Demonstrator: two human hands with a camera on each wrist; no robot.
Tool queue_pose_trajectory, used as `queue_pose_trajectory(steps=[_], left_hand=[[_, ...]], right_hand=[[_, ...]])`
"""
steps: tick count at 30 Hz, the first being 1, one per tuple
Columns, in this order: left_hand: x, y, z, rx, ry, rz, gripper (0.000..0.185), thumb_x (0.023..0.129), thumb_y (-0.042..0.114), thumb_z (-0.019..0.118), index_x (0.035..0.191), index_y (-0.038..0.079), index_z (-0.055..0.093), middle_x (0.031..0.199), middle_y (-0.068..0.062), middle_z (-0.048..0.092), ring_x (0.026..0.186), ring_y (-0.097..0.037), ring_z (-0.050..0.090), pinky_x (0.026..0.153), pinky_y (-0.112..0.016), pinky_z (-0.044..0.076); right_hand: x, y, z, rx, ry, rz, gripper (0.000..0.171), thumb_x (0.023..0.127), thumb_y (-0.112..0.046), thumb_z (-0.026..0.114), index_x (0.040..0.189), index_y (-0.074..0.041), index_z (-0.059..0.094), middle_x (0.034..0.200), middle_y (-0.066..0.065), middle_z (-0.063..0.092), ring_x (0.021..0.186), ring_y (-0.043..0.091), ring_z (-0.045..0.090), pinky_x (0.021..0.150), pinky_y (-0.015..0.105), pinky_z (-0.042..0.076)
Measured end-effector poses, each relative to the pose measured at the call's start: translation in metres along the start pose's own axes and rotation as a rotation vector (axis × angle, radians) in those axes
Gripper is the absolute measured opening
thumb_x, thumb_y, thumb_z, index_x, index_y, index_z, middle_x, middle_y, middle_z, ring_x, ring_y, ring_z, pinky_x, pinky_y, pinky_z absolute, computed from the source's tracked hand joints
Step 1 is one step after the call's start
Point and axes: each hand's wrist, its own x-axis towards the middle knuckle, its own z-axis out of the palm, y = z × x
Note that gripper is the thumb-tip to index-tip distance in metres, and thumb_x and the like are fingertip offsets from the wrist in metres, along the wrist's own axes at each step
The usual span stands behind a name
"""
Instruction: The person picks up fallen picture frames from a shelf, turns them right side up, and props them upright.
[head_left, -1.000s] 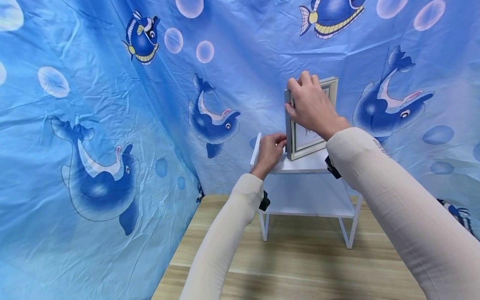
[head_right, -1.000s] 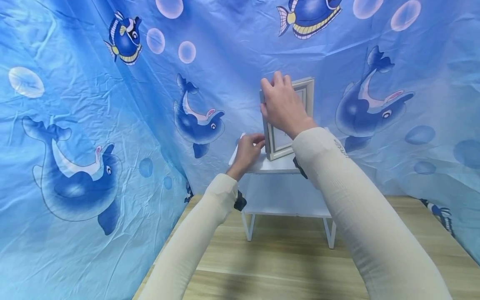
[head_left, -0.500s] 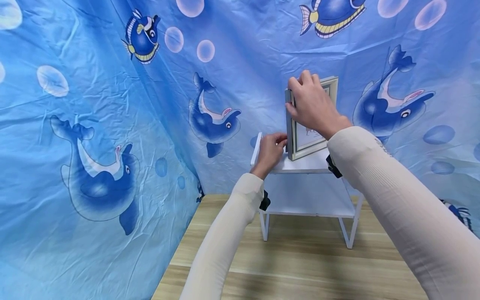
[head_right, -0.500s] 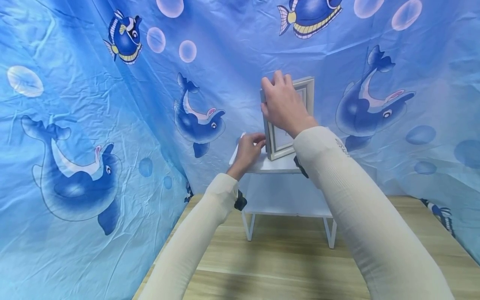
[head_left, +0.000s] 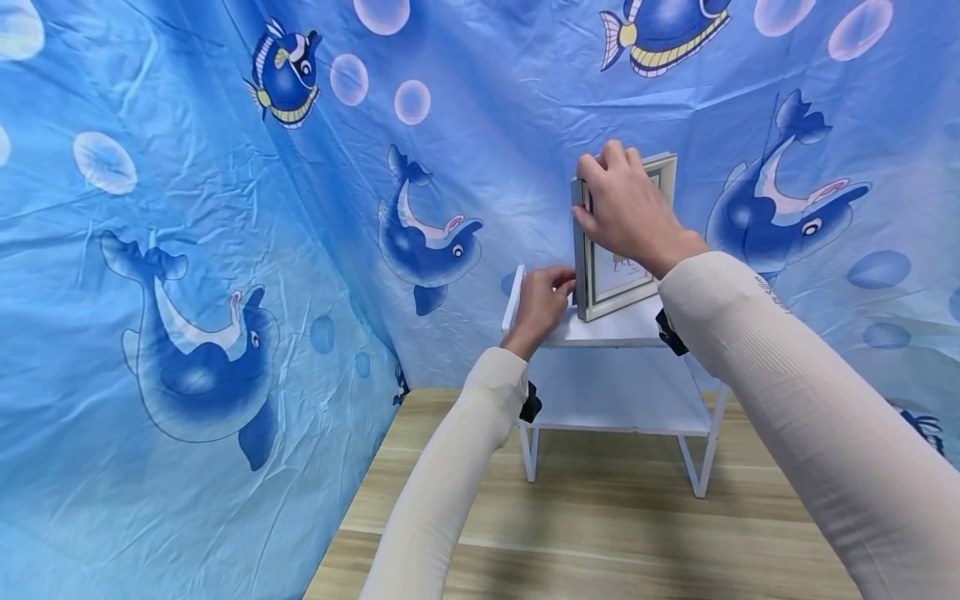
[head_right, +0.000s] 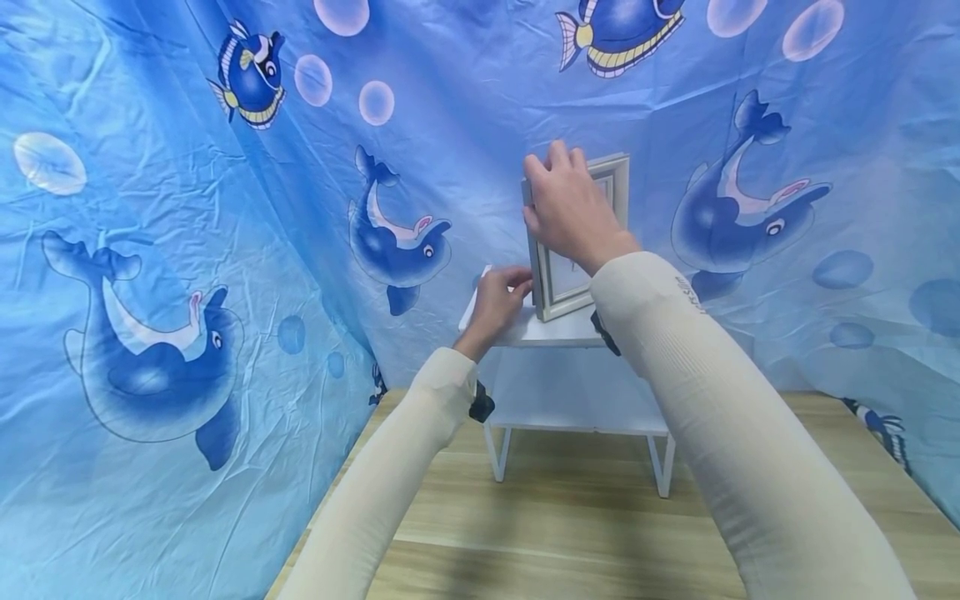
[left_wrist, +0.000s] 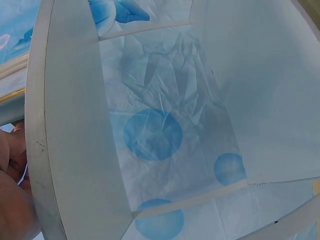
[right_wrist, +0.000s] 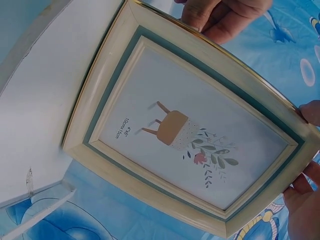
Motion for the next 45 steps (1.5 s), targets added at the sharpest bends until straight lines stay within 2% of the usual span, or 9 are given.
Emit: queue_pose_trajectory(steps=[10, 24, 35, 45], left_hand=[[-0.0017, 0.0025, 0.0006, 0.005, 0.0, -0.001, 0.02, 0.096, 0.004, 0.062, 0.114, 0.005, 0.073, 0.107, -0.008, 0.074, 0.094, -0.014, 0.068, 0.078, -0.019, 0.054], [-0.0017, 0.0002, 0.0, 0.021, 0.013, 0.037, 0.019, 0.096, 0.004, 0.064, 0.112, 0.003, 0.074, 0.105, -0.009, 0.075, 0.091, -0.015, 0.069, 0.077, -0.019, 0.053], [-0.0026, 0.0007, -0.0014, 0.03, 0.003, 0.017, 0.021, 0.096, 0.005, 0.063, 0.114, 0.005, 0.073, 0.106, -0.008, 0.074, 0.094, -0.015, 0.068, 0.08, -0.021, 0.053], [-0.0005, -0.0002, -0.0016, 0.037, 0.004, 0.028, 0.02, 0.096, 0.005, 0.063, 0.113, 0.004, 0.074, 0.106, -0.009, 0.075, 0.093, -0.015, 0.069, 0.079, -0.021, 0.053]], right_hand=[[-0.0005, -0.0004, -0.0015, 0.011, -0.01, 0.011, 0.031, 0.096, -0.017, 0.063, 0.118, 0.0, 0.052, 0.115, 0.022, 0.044, 0.104, 0.038, 0.041, 0.083, 0.05, 0.042], [-0.0015, 0.001, -0.0034, 0.034, -0.033, -0.007, 0.032, 0.095, -0.015, 0.064, 0.121, 0.0, 0.053, 0.116, 0.023, 0.045, 0.103, 0.038, 0.041, 0.083, 0.049, 0.041], [0.0001, 0.0025, -0.0055, 0.045, -0.062, -0.011, 0.033, 0.096, -0.015, 0.063, 0.124, 0.0, 0.052, 0.116, 0.023, 0.045, 0.102, 0.037, 0.041, 0.081, 0.047, 0.04], [-0.0008, 0.0037, -0.0072, 0.059, -0.062, -0.02, 0.033, 0.095, -0.013, 0.063, 0.123, 0.0, 0.052, 0.114, 0.022, 0.045, 0.1, 0.036, 0.041, 0.08, 0.047, 0.04]])
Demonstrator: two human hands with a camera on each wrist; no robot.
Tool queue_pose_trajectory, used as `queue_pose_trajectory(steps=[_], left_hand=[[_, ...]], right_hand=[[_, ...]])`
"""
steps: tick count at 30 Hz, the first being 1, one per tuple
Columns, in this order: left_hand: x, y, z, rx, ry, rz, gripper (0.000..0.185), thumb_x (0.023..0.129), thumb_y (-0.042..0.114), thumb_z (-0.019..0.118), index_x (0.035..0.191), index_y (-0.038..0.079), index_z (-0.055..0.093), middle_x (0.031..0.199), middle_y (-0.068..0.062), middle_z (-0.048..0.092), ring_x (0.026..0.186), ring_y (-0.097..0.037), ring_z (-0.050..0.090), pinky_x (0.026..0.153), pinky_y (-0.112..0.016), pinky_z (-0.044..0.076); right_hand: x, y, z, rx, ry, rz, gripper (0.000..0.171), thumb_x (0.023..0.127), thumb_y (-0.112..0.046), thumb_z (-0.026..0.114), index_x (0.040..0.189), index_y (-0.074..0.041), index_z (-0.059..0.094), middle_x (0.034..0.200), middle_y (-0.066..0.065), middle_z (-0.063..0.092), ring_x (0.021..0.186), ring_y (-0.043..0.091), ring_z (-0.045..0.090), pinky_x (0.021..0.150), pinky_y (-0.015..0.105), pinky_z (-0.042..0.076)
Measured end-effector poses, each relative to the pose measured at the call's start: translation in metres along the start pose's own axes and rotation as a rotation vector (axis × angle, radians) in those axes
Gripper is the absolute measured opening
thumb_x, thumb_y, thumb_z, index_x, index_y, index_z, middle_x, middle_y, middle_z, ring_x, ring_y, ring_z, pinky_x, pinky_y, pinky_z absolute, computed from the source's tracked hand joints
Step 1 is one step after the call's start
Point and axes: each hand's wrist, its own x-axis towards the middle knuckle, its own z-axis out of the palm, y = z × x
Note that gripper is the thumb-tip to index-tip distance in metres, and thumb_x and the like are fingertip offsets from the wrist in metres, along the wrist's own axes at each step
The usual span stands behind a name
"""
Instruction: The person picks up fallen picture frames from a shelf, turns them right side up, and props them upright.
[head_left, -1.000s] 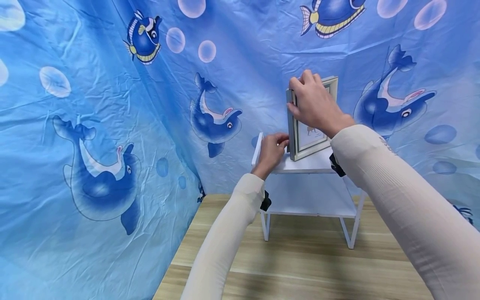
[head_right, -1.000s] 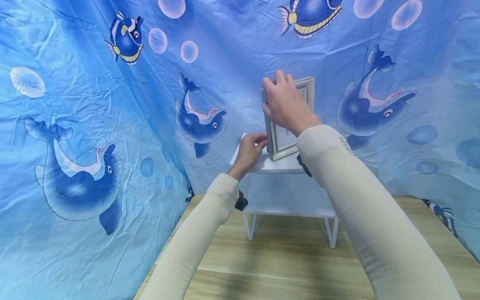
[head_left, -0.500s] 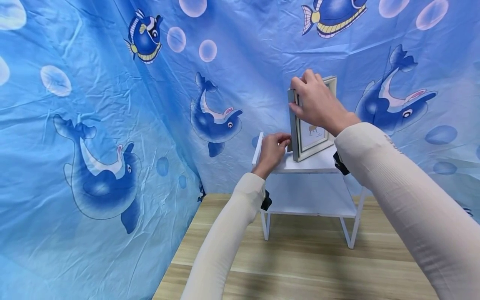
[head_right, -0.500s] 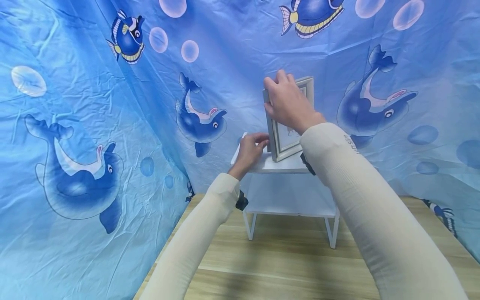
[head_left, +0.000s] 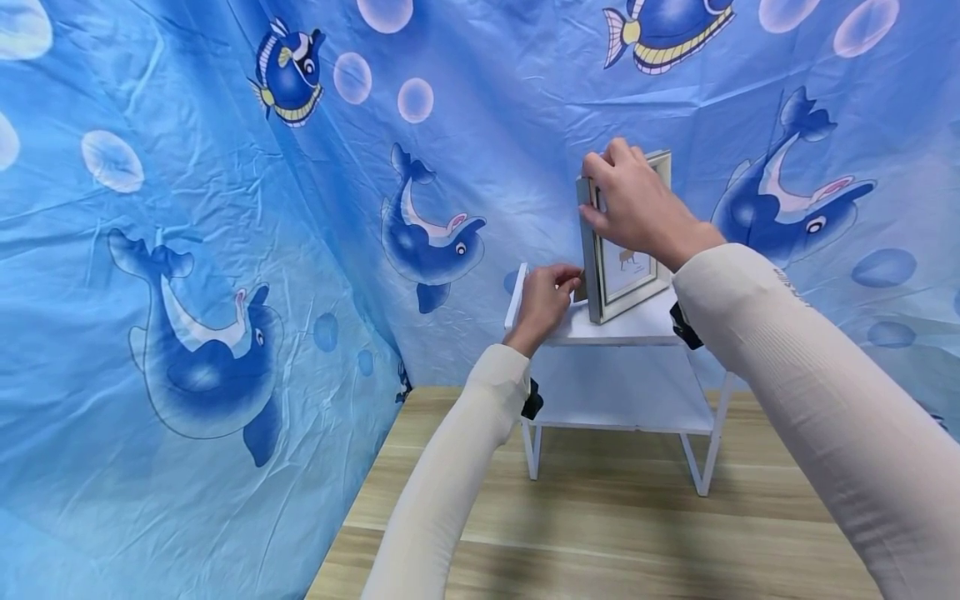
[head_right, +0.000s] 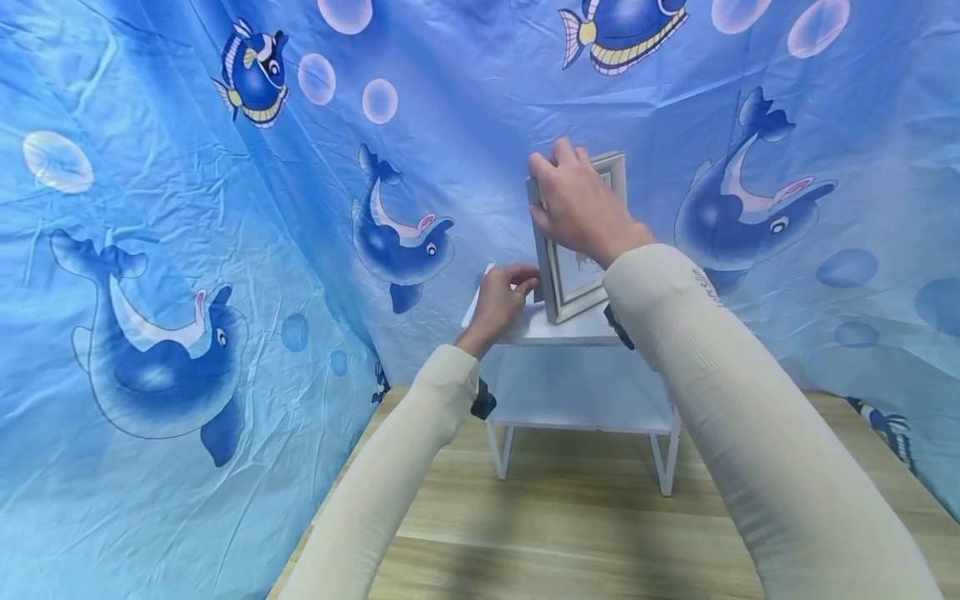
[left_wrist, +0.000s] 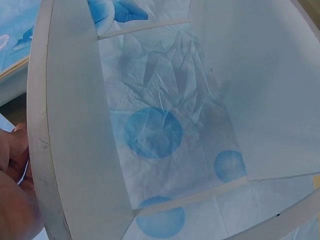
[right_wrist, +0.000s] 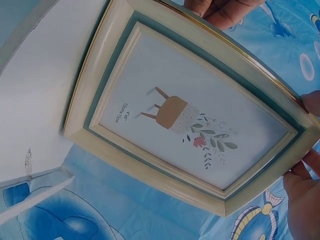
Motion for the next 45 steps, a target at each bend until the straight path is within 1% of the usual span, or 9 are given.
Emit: queue_pose_trajectory(steps=[8, 15, 24, 31, 35, 39, 45], left_hand=[[-0.0007, 0.0023, -0.0005, 0.005, 0.0, -0.009, 0.02, 0.096, 0.006, 0.063, 0.113, 0.005, 0.074, 0.106, -0.008, 0.075, 0.093, -0.015, 0.069, 0.079, -0.021, 0.054], [-0.0004, 0.0022, -0.0005, -0.012, 0.0, -0.031, 0.021, 0.096, 0.005, 0.063, 0.114, 0.005, 0.073, 0.108, -0.008, 0.074, 0.093, -0.015, 0.068, 0.08, -0.021, 0.054], [-0.0002, 0.0012, -0.0002, 0.002, 0.004, -0.03, 0.02, 0.096, 0.006, 0.064, 0.113, 0.005, 0.074, 0.107, -0.008, 0.074, 0.094, -0.015, 0.068, 0.082, -0.023, 0.054], [0.0014, 0.0001, -0.0003, 0.012, 0.014, -0.01, 0.019, 0.095, 0.005, 0.064, 0.112, 0.003, 0.074, 0.105, -0.009, 0.075, 0.092, -0.016, 0.068, 0.079, -0.023, 0.053], [0.0017, -0.0003, -0.0008, 0.014, 0.012, -0.001, 0.02, 0.095, 0.005, 0.064, 0.112, 0.002, 0.074, 0.105, -0.01, 0.075, 0.092, -0.017, 0.068, 0.079, -0.025, 0.053], [0.0024, -0.0008, -0.0008, 0.008, 0.013, -0.003, 0.02, 0.095, 0.005, 0.064, 0.112, 0.003, 0.074, 0.105, -0.01, 0.075, 0.092, -0.017, 0.068, 0.081, -0.025, 0.054], [0.0041, -0.002, -0.0003, 0.008, 0.017, -0.005, 0.019, 0.095, 0.004, 0.064, 0.111, 0.001, 0.074, 0.104, -0.01, 0.075, 0.093, -0.018, 0.069, 0.081, -0.027, 0.054]], right_hand=[[-0.0009, 0.0024, -0.0018, 0.002, 0.005, -0.017, 0.032, 0.094, -0.012, 0.065, 0.121, 0.0, 0.054, 0.111, 0.021, 0.046, 0.1, 0.036, 0.042, 0.08, 0.047, 0.041], [-0.0007, 0.0038, -0.0027, 0.009, 0.003, -0.026, 0.032, 0.093, -0.011, 0.066, 0.121, 0.0, 0.055, 0.109, 0.021, 0.047, 0.099, 0.036, 0.043, 0.08, 0.046, 0.041], [-0.0007, 0.0054, -0.003, 0.019, -0.002, -0.039, 0.032, 0.093, -0.011, 0.066, 0.121, 0.001, 0.056, 0.108, 0.021, 0.047, 0.098, 0.035, 0.044, 0.079, 0.046, 0.041], [-0.0003, 0.0063, -0.0033, 0.024, -0.003, -0.042, 0.032, 0.093, -0.01, 0.067, 0.121, 0.0, 0.056, 0.108, 0.021, 0.047, 0.098, 0.034, 0.044, 0.08, 0.046, 0.042], [0.0003, 0.0065, -0.004, 0.026, -0.013, -0.043, 0.033, 0.093, -0.011, 0.067, 0.122, 0.0, 0.055, 0.109, 0.021, 0.047, 0.099, 0.034, 0.044, 0.08, 0.046, 0.043], [0.0006, 0.0069, -0.0053, 0.03, -0.026, -0.046, 0.034, 0.093, -0.011, 0.066, 0.123, 0.0, 0.055, 0.11, 0.021, 0.046, 0.099, 0.034, 0.044, 0.081, 0.047, 0.043], [0.0011, 0.0068, -0.0059, 0.037, -0.034, -0.05, 0.034, 0.093, -0.01, 0.066, 0.123, 0.0, 0.055, 0.11, 0.021, 0.047, 0.099, 0.034, 0.045, 0.082, 0.047, 0.045]])
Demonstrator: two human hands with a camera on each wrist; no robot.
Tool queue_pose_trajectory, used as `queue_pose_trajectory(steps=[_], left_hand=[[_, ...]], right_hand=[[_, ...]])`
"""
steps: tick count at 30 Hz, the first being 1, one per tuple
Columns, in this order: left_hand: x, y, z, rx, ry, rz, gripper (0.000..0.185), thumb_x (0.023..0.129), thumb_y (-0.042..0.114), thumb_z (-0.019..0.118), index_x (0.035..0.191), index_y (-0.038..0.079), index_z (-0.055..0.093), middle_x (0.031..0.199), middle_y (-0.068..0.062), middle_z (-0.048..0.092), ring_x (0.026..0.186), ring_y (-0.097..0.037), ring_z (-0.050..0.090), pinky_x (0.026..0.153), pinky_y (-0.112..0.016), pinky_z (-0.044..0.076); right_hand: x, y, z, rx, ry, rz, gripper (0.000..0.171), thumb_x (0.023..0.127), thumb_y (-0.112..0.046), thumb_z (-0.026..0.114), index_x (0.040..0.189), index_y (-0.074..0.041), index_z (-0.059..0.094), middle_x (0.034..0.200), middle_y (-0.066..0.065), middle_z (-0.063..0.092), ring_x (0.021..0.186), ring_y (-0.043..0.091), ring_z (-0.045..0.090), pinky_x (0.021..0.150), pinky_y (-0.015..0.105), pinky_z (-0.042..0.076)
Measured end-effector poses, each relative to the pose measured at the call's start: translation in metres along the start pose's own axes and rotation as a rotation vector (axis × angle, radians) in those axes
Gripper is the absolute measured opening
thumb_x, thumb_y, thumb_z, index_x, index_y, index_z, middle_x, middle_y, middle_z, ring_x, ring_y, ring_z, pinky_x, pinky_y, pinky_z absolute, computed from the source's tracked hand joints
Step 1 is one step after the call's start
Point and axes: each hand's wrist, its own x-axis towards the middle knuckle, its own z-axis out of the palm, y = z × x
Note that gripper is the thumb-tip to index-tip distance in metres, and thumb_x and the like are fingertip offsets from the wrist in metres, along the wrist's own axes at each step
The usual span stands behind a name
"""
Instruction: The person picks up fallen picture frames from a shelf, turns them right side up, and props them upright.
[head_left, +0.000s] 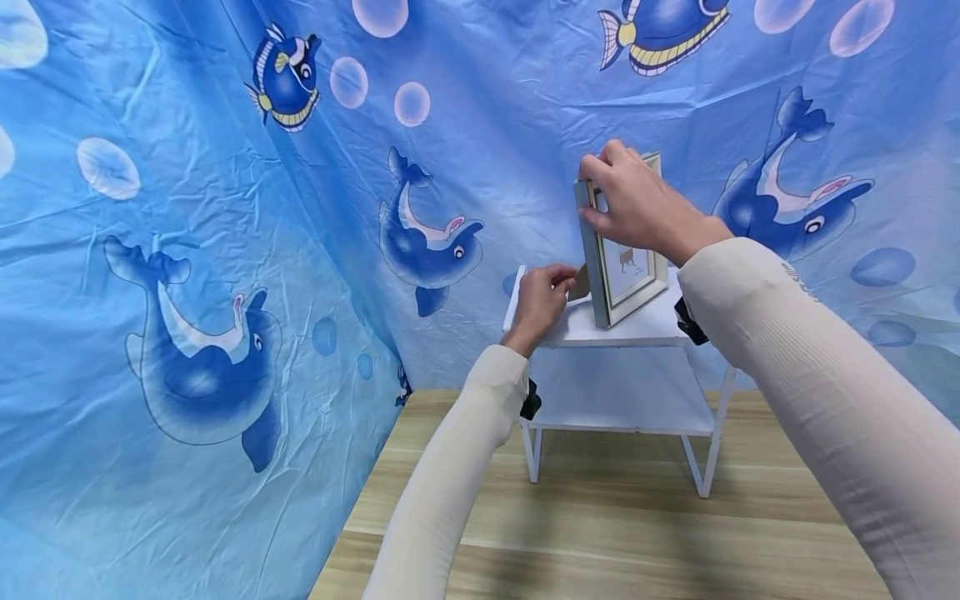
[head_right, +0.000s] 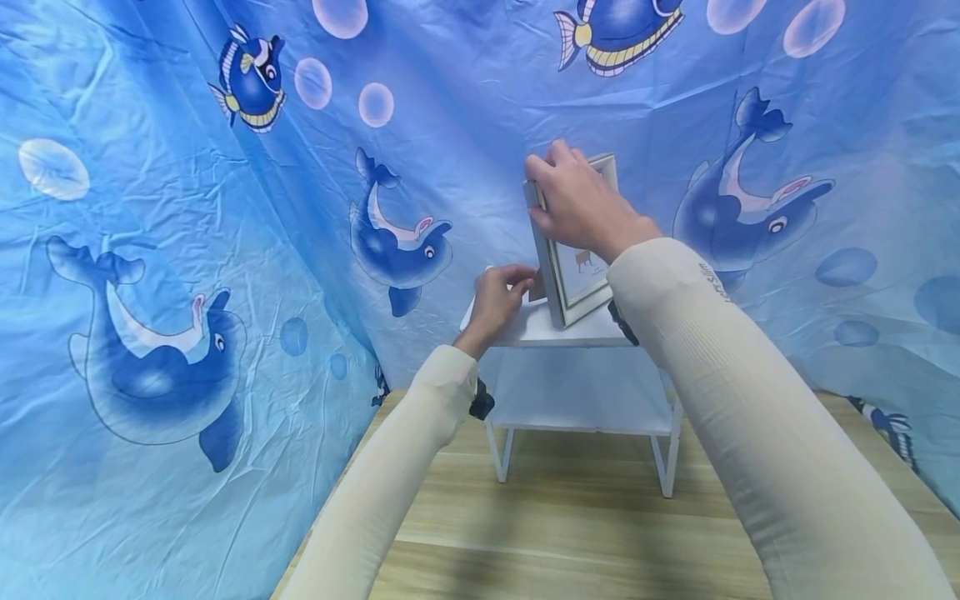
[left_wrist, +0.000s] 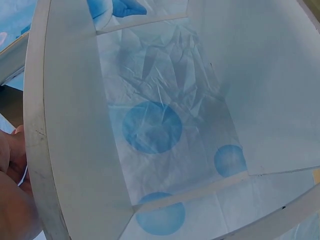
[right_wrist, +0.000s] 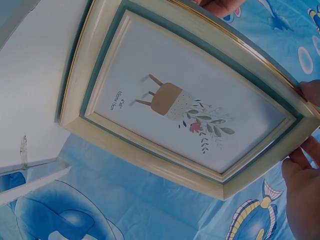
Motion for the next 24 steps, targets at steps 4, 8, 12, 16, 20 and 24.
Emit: queue_pose_trajectory(steps=[4, 8, 12, 16, 20, 24], left_hand=[[-0.0003, -0.0002, 0.0001, 0.009, 0.0, -0.011, 0.019, 0.095, 0.004, 0.064, 0.111, 0.003, 0.074, 0.104, -0.009, 0.075, 0.093, -0.017, 0.069, 0.08, -0.025, 0.054], [-0.0012, -0.0003, 0.0002, 0.008, -0.004, -0.019, 0.019, 0.095, 0.005, 0.064, 0.112, 0.005, 0.075, 0.105, -0.008, 0.075, 0.093, -0.016, 0.069, 0.081, -0.024, 0.054], [-0.0017, -0.0003, 0.0004, 0.005, 0.002, -0.01, 0.019, 0.095, 0.006, 0.064, 0.111, 0.005, 0.075, 0.105, -0.008, 0.075, 0.093, -0.016, 0.069, 0.082, -0.024, 0.055], [-0.0023, -0.0012, 0.0004, 0.006, 0.007, -0.001, 0.018, 0.095, 0.005, 0.064, 0.11, 0.004, 0.075, 0.105, -0.009, 0.075, 0.094, -0.017, 0.07, 0.082, -0.025, 0.055], [-0.0022, -0.0012, 0.0002, 0.018, 0.011, 0.005, 0.018, 0.095, 0.004, 0.064, 0.11, 0.003, 0.075, 0.104, -0.009, 0.075, 0.093, -0.018, 0.07, 0.081, -0.026, 0.055], [-0.0009, -0.0008, 0.0001, 0.033, 0.015, 0.019, 0.018, 0.095, 0.004, 0.064, 0.109, 0.004, 0.075, 0.103, -0.009, 0.075, 0.093, -0.018, 0.07, 0.081, -0.025, 0.054]], right_hand=[[0.0002, 0.0002, 0.0001, 0.002, -0.004, -0.001, 0.033, 0.093, -0.009, 0.066, 0.122, 0.0, 0.055, 0.11, 0.021, 0.047, 0.099, 0.034, 0.045, 0.082, 0.047, 0.046], [0.0011, 0.0004, 0.0002, 0.001, -0.007, -0.002, 0.032, 0.092, -0.008, 0.066, 0.121, 0.001, 0.055, 0.109, 0.021, 0.047, 0.099, 0.035, 0.045, 0.082, 0.048, 0.046], [0.002, 0.0011, -0.0001, -0.005, -0.01, -0.008, 0.032, 0.092, -0.008, 0.067, 0.121, 0.001, 0.055, 0.109, 0.021, 0.046, 0.099, 0.035, 0.045, 0.082, 0.048, 0.045], [0.0028, 0.002, 0.0003, -0.001, -0.022, -0.007, 0.032, 0.092, -0.008, 0.066, 0.121, 0.0, 0.055, 0.11, 0.021, 0.046, 0.1, 0.035, 0.045, 0.082, 0.048, 0.046], [0.0035, 0.0029, 0.0005, 0.004, -0.029, -0.009, 0.032, 0.092, -0.008, 0.066, 0.121, 0.0, 0.056, 0.11, 0.021, 0.047, 0.1, 0.035, 0.046, 0.082, 0.048, 0.046], [0.0041, 0.0034, -0.0004, 0.005, -0.025, -0.018, 0.031, 0.092, -0.008, 0.066, 0.12, 0.001, 0.056, 0.109, 0.021, 0.047, 0.099, 0.035, 0.046, 0.082, 0.049, 0.046]])
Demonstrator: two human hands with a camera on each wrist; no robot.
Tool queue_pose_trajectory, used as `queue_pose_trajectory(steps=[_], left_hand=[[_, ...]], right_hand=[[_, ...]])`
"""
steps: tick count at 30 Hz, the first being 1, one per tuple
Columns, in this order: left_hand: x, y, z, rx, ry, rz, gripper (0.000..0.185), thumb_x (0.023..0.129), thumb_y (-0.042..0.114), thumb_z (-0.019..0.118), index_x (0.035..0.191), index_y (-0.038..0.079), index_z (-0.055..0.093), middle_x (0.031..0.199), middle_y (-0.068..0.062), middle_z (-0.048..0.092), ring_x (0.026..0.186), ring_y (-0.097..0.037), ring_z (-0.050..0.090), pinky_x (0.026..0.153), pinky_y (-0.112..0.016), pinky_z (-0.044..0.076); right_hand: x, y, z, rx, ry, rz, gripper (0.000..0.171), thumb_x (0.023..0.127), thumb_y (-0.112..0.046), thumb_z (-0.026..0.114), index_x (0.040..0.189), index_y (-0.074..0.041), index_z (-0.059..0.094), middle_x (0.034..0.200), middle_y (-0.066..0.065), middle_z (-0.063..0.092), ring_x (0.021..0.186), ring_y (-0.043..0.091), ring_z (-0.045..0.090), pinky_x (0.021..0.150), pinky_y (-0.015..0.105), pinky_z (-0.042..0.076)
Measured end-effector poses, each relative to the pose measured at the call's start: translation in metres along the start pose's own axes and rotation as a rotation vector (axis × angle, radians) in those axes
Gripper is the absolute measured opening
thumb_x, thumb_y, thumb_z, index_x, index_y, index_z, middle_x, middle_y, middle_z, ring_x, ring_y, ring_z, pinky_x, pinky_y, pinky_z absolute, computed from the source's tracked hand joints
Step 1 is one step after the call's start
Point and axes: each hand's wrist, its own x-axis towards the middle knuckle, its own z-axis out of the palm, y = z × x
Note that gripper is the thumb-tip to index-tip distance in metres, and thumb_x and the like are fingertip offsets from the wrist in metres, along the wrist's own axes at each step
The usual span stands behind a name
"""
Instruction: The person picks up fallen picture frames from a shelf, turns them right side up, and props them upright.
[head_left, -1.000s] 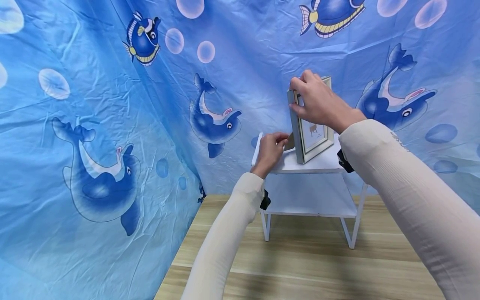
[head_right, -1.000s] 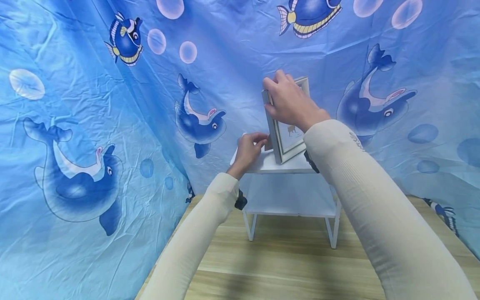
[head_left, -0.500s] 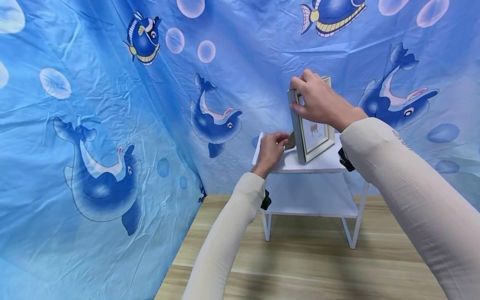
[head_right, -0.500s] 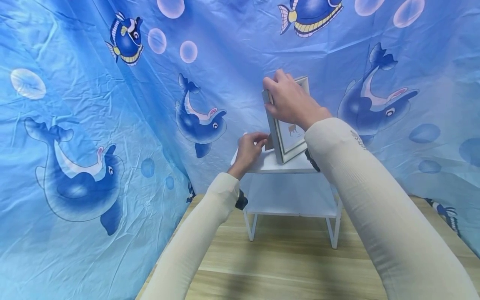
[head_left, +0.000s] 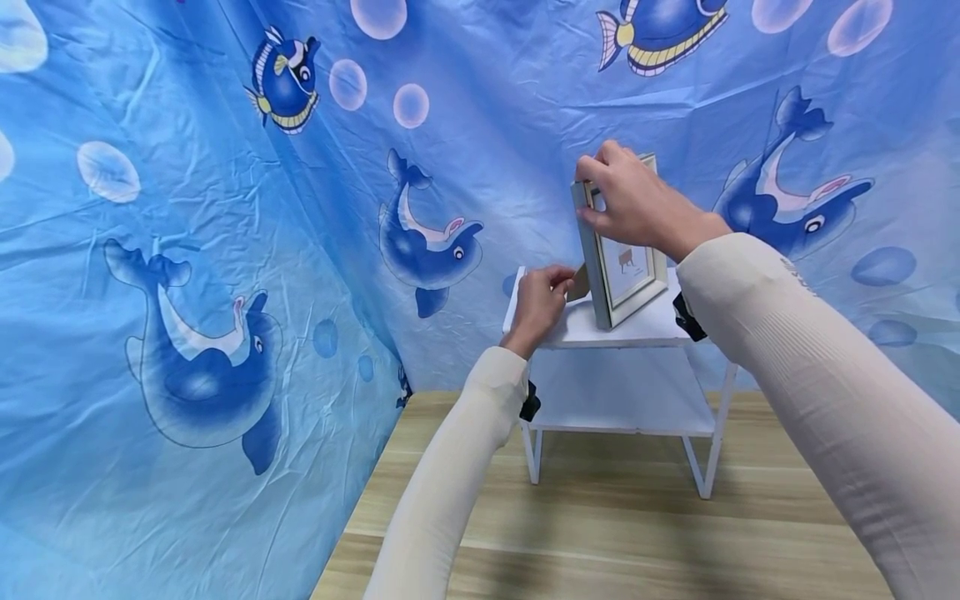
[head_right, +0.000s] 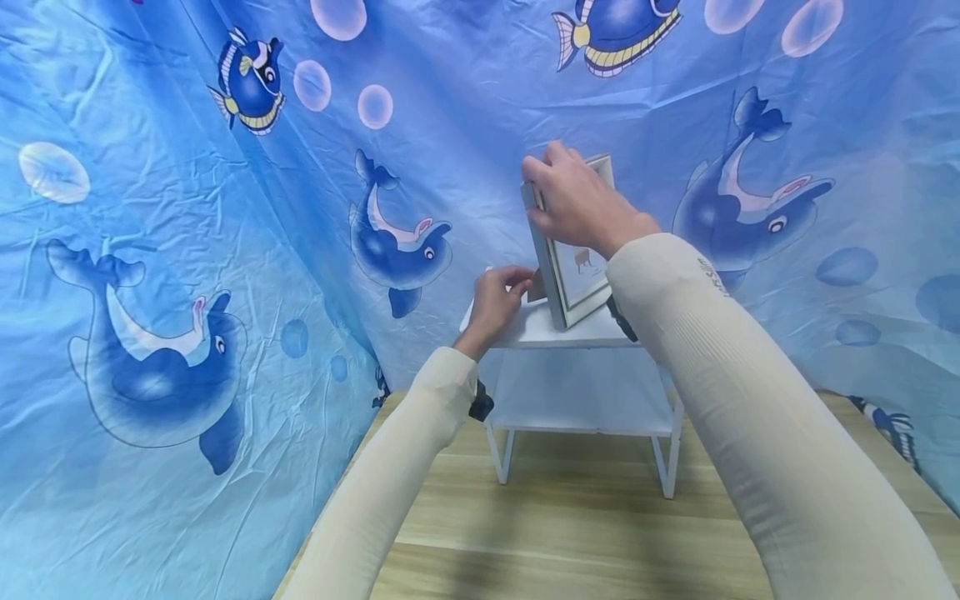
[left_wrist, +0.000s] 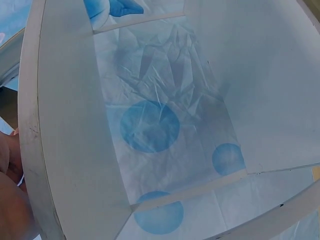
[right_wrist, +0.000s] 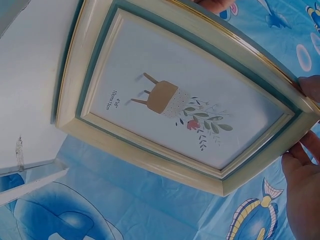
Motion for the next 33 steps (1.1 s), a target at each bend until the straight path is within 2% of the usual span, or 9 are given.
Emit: queue_pose_trajectory(steps=[9, 33], left_hand=[[0.003, -0.0051, 0.0009, 0.021, -0.005, 0.001, 0.018, 0.096, 0.007, 0.064, 0.109, 0.006, 0.076, 0.102, -0.006, 0.076, 0.093, -0.015, 0.069, 0.082, -0.025, 0.054], [0.0043, -0.0076, 0.001, 0.017, -0.005, 0.012, 0.018, 0.096, 0.006, 0.063, 0.109, 0.005, 0.076, 0.101, -0.008, 0.075, 0.09, -0.017, 0.069, 0.082, -0.027, 0.055]], right_hand=[[0.0023, 0.0024, -0.0001, 0.001, 0.003, -0.042, 0.029, 0.092, -0.007, 0.065, 0.118, 0.001, 0.056, 0.108, 0.021, 0.048, 0.095, 0.034, 0.046, 0.08, 0.047, 0.044], [0.0065, 0.0038, -0.0017, 0.008, -0.051, -0.032, 0.03, 0.092, -0.006, 0.063, 0.121, 0.0, 0.057, 0.111, 0.022, 0.048, 0.096, 0.034, 0.048, 0.08, 0.049, 0.046]])
